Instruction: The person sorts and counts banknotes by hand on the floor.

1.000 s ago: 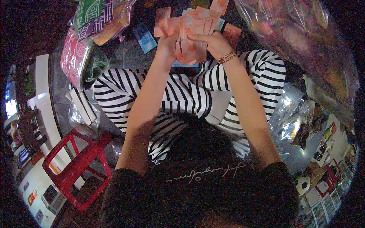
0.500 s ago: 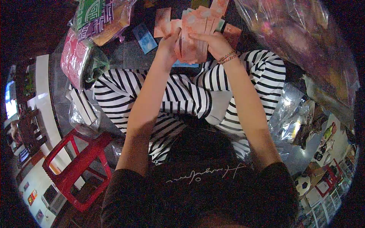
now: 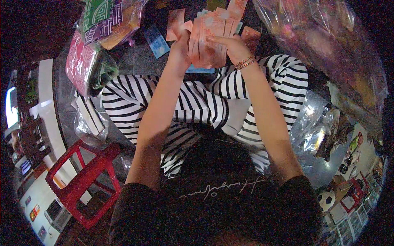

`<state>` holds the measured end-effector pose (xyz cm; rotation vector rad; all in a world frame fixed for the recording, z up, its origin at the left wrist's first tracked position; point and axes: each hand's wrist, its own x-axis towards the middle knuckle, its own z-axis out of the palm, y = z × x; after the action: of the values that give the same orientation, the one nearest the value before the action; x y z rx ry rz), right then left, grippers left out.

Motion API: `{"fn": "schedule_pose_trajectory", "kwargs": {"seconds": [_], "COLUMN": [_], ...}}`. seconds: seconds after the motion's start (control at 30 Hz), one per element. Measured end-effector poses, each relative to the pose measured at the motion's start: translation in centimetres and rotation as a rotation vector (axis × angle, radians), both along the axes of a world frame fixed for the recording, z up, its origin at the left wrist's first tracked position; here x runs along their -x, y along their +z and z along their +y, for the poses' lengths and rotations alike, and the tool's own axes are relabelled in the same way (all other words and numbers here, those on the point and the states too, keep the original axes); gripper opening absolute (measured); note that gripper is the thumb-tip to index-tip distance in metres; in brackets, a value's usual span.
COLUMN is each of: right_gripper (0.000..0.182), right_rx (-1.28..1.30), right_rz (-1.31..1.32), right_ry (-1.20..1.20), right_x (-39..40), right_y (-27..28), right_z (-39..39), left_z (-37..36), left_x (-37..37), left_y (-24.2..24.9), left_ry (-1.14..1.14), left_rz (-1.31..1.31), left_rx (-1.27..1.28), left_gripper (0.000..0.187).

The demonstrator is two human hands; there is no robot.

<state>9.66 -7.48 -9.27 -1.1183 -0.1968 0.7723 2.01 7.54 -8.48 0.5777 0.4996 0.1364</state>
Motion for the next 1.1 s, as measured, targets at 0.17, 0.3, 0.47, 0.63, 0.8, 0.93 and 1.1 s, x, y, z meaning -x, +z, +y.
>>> {"fn": "schedule_pose_trajectory", "kwargs": {"seconds": [0.17, 0.3, 0.47, 0.63, 0.8, 0.93, 1.1], "right_gripper": [0.032, 0.033, 0.033, 0.033, 0.032, 0.034, 0.034], "right_rx": [0.071, -0.121, -0.142, -0.002, -0.1, -0.118, -0.035], "right_rz": [-0.23, 0.05, 0.043, -0.028, 0.071, 0.067, -0.029], "right_ry": [0.058, 0.088, 0.081, 0.065, 0.051, 0.034, 0.065], "right_x": [-0.5, 0.1, 0.3, 0.0, -0.1, -0.2, 0.0], "right_y": [-1.1, 0.4, 0.6, -0.3, -0.8, -0.9, -0.7], "right_z": [-0.3, 0.3, 0.4, 0.3, 0.3, 0.3, 0.4], "left_z": [1.2, 0.0, -0.3, -0.2, 0.5, 0.6, 1.0], "left_x": [0.4, 0.9, 0.5, 0.5, 0.4, 0.2, 0.5], "left_y": [-1.8, 0.4, 0.7, 0.3, -0.7, -1.3, -1.7], "left_ry": [-0.022, 0.02, -0.034, -0.099, 0.016, 0.043, 0.012], "left_rz": [-0.031, -0.067, -0.023, -0.02, 0.042, 0.04, 0.003], "left_rx": [-0.161, -0.147, -0.248, -0.186, -0.1, -0.142, -0.244], "left_gripper": [0.026, 0.023, 0.027, 0.028, 0.035, 0.028, 0.022]}}
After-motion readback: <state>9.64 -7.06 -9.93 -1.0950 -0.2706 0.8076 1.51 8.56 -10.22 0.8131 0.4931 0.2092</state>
